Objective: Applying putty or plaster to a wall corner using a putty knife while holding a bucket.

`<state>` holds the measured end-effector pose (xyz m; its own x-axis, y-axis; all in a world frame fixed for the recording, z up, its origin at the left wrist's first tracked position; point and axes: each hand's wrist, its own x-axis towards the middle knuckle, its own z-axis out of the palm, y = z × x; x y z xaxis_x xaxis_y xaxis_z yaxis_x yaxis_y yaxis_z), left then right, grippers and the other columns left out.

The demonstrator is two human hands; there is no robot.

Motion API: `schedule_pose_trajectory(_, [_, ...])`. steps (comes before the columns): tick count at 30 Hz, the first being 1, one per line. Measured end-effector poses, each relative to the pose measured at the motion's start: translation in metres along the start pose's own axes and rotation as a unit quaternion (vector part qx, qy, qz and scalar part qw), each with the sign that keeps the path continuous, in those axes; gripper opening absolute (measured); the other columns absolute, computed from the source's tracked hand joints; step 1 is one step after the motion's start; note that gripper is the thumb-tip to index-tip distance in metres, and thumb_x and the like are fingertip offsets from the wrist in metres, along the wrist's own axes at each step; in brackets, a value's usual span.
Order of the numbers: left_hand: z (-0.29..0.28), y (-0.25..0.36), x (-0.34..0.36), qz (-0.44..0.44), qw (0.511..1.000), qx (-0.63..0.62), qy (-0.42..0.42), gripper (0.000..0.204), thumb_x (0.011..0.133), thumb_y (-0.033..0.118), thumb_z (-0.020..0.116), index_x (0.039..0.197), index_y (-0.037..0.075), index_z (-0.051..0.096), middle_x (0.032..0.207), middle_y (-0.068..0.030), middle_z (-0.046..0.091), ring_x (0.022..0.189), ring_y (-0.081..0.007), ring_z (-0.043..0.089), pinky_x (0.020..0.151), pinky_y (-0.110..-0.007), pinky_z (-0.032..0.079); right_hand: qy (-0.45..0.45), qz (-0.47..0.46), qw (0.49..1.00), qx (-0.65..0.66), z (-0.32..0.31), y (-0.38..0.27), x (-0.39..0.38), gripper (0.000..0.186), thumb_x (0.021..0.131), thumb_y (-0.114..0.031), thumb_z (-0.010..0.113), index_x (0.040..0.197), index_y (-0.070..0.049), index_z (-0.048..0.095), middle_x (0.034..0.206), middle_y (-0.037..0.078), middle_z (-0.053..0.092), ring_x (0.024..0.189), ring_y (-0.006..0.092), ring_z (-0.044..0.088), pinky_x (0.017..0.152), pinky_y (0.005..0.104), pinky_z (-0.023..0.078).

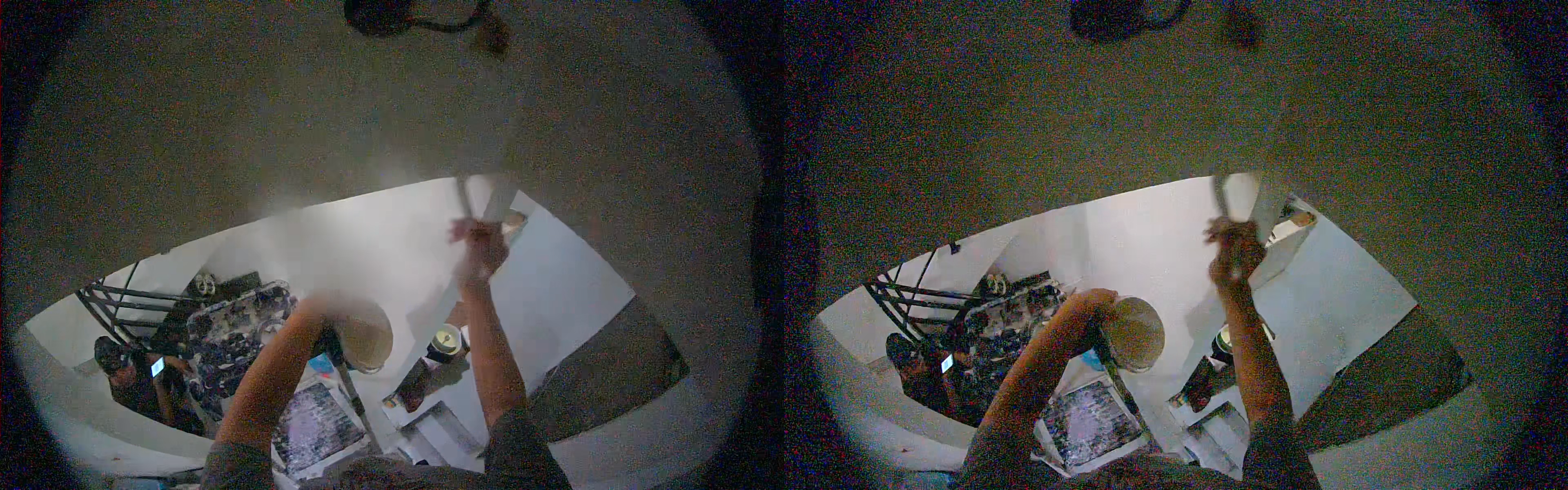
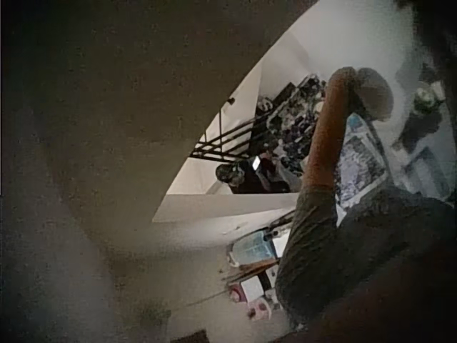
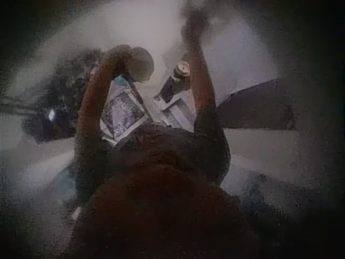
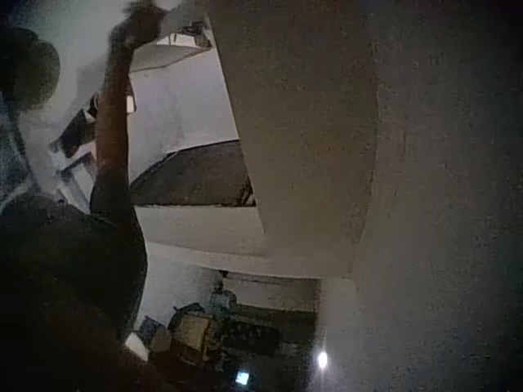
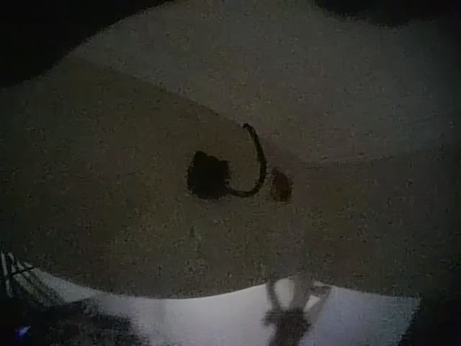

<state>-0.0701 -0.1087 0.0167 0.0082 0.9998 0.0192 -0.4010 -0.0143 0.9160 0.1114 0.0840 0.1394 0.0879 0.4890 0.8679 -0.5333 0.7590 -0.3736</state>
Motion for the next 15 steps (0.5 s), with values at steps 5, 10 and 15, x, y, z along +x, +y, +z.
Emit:
schedule_pose_trajectory(5, [-0.015,0.012,-0.004,0.012,1.0,-0.025,-0.007,0.024,0.082,0.022,0.056,0.085,-0.002,0.056,0.084,-0.0101,0.059,0.084,-0.021,0.059,0.075,-0.034,0.047,-0.175,0.0,0.86,-0.48,0.015,-0.093,0.007,0.026,0.088,-0.023,0.047,0.077,-0.007,0.064,0.078,0.008,0.068,0.06,0.0158,0.063,0.059,0.0271,0.05])
schedule_pose_trajectory(10, [-0.024,-0.011,0.01,0.013,0.995,0.004,0.103,0.024,0.081,0.023,0.056,0.086,0.0,0.057,0.086,-0.0113,0.06,0.085,-0.0225,0.059,0.075,-0.035,0.047,-0.078,-0.348,0.807,-0.47,0.016,-0.089,0.103,0.023,0.089,-0.02,0.045,0.092,-0.006,0.064,0.097,0.009,0.064,0.086,0.0283,0.058,0.073,0.0442,0.045])
schedule_pose_trajectory(15, [0.006,0.03,0.017,0.047,0.777,0.626,0.05,0.026,0.079,0.026,0.059,0.092,0.003,0.059,0.091,-0.0132,0.061,0.088,-0.0275,0.06,0.077,-0.037,0.047,-0.179,-0.215,0.861,-0.425,0.012,-0.066,0.121,0.022,0.09,-0.021,0.047,0.086,-0.006,0.064,0.093,0.011,0.063,0.084,0.0271,0.059,0.07,0.0419,0.047])
